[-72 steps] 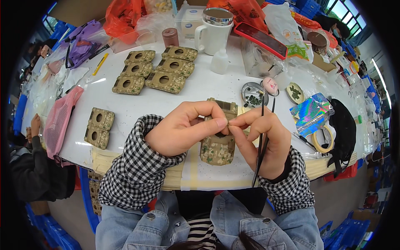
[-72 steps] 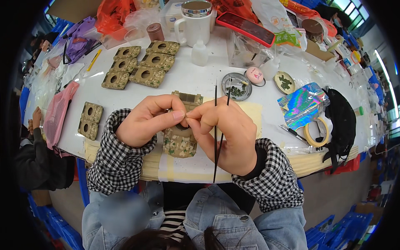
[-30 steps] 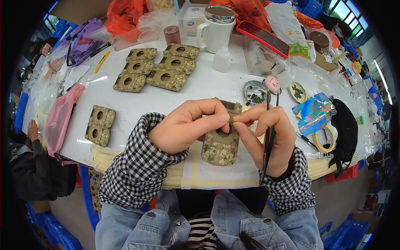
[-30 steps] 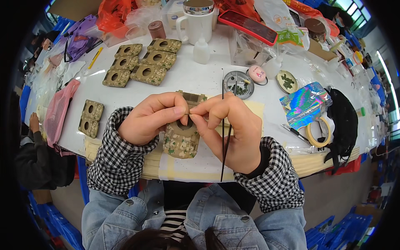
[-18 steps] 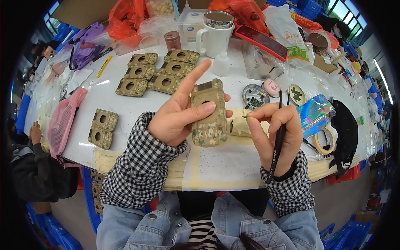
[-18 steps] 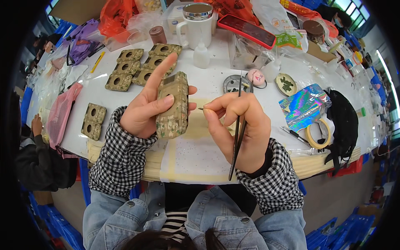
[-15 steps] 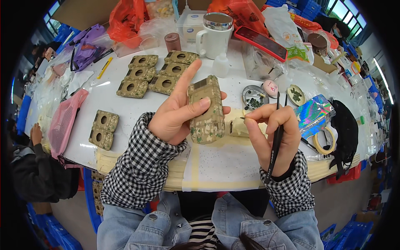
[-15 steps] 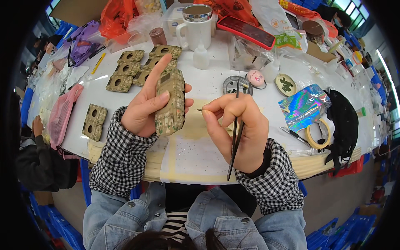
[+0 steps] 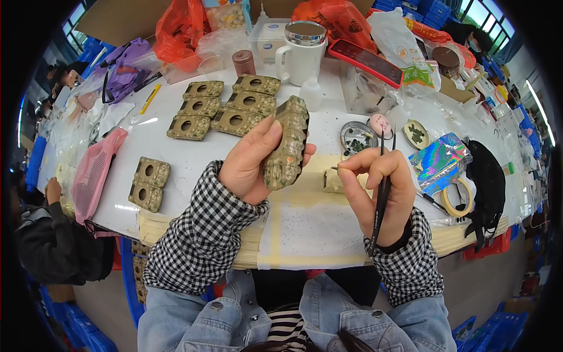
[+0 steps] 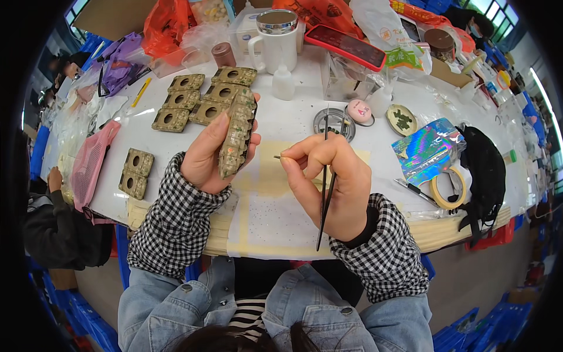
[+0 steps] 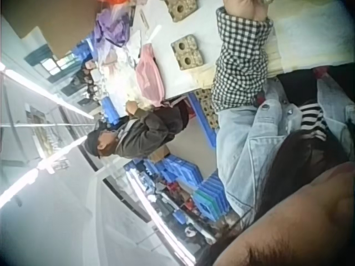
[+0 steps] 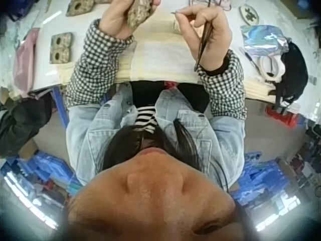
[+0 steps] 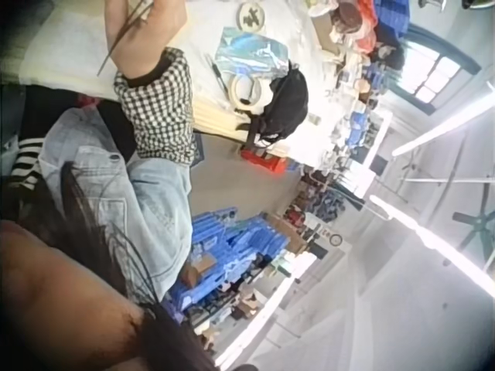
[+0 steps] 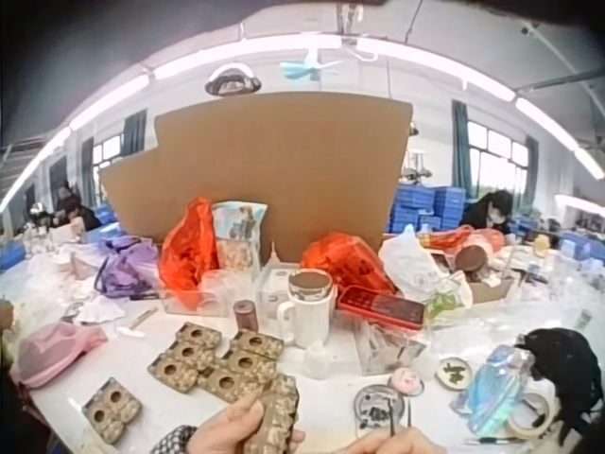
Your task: Applying paint and fine details to small plastic toy tanks on a workbench.
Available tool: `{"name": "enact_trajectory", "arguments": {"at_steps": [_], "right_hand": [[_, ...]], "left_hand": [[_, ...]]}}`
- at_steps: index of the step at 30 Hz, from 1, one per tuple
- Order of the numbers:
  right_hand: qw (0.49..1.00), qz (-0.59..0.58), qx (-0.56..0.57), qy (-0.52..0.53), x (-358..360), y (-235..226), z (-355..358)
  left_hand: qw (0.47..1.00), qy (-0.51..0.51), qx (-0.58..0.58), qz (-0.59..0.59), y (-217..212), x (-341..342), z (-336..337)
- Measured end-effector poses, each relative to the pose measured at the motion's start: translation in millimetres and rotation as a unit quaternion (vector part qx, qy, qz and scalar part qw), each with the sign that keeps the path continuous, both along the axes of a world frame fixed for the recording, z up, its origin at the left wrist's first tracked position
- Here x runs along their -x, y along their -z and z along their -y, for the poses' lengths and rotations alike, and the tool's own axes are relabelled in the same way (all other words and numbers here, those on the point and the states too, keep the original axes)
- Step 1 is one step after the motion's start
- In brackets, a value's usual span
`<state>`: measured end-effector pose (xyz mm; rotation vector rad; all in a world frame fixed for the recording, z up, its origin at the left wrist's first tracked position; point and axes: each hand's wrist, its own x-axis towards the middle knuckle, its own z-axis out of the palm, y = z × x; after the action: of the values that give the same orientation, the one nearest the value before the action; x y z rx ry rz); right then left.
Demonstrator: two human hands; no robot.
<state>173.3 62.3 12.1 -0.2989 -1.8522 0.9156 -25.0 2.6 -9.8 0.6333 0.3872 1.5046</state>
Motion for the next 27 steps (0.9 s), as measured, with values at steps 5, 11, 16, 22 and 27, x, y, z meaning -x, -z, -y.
{"name": "enact_trajectory", "arguments": {"at_steps": [5,11,16,22,27], "right_hand": [[1.000,0.003,-0.003,-0.002,-0.2,0.3,0.6],[1.000,0.006,-0.001,0.002,-0.5,-0.1,1.1],[1.000,0.001,-0.001,0.000,0.0,0.7,1.3],[1.000,0.004,-0.003,-0.002,-0.6,1.8,1.0],[1.000,-0.002,0.001,-0.006,-0.7,2.3,0.6]], "left_hand": [[1.000,0.008,0.003,0.019,-0.9,-1.6,0.4],[0.999,0.004,0.045,-0.031,-6.5,-5.0,0.1],[0.998,0.018,0.036,-0.037,-7.5,-5.5,-0.3],[0.998,0.022,0.040,-0.034,-6.5,-5.4,-1.2],[0.998,0.031,0.043,-0.025,-5.1,-5.2,-2.3]]}}
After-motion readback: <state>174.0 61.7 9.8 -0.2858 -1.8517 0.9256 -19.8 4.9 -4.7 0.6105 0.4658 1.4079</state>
